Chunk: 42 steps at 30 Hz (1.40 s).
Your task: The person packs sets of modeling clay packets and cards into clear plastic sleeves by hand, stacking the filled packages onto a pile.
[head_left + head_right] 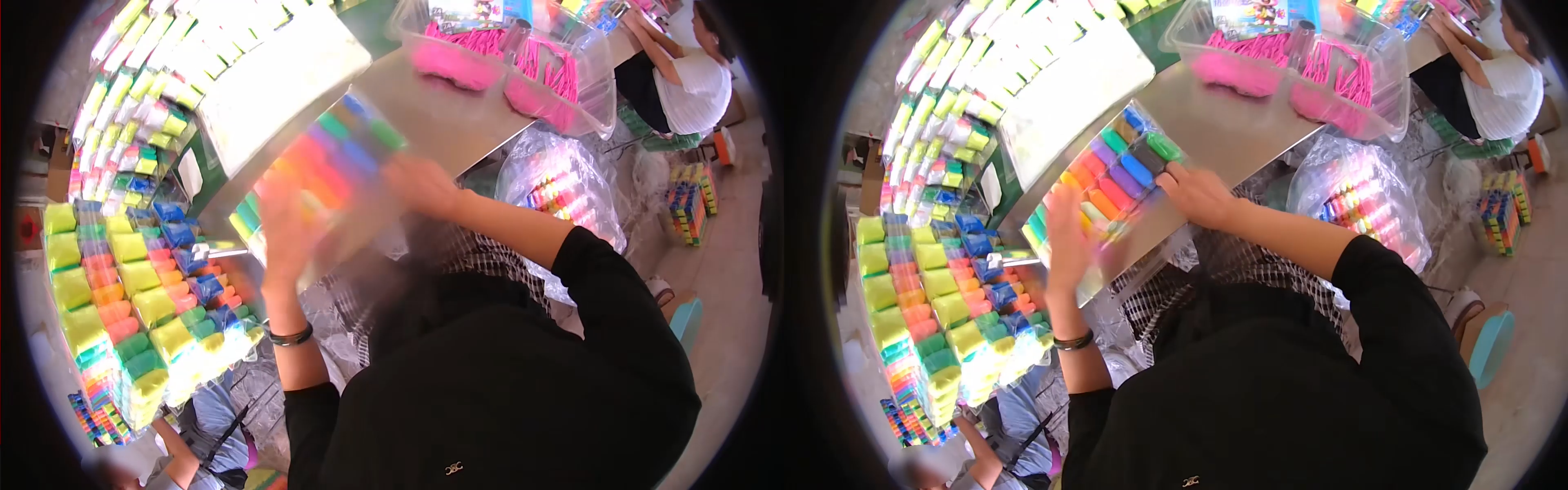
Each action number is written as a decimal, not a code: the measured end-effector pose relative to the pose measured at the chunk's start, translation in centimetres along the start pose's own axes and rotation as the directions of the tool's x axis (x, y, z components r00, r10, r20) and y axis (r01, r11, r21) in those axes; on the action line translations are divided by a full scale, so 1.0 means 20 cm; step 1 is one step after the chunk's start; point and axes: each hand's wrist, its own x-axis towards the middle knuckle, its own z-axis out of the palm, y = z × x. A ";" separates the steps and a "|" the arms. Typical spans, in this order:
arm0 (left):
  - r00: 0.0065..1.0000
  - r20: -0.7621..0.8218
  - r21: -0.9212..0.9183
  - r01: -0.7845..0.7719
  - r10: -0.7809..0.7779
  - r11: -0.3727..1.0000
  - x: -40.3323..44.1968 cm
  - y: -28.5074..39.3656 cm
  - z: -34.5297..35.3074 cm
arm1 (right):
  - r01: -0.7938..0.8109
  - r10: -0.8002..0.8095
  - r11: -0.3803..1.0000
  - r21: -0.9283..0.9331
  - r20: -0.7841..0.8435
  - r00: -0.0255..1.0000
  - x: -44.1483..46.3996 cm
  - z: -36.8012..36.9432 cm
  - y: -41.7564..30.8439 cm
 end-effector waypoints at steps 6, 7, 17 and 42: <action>0.996 0.049 0.051 0.073 -0.076 0.996 0.05 0.16 0.13 | -0.017 0.003 0.994 0.105 0.128 0.992 0.10 -0.47 0.18; 0.998 0.036 0.038 0.058 -0.060 0.998 0.07 0.17 0.13 | -0.097 0.092 0.995 0.008 0.268 0.959 0.22 -0.68 0.21; 0.999 0.011 -0.017 0.042 -0.042 0.999 0.12 0.21 0.09 | -0.372 0.329 0.609 -0.700 -0.204 0.922 0.76 -1.19 1.43; 0.994 -0.107 0.003 -0.009 0.010 1.000 0.07 0.11 0.16 | 0.462 -0.458 0.886 0.028 0.201 0.866 -0.12 -0.57 -0.02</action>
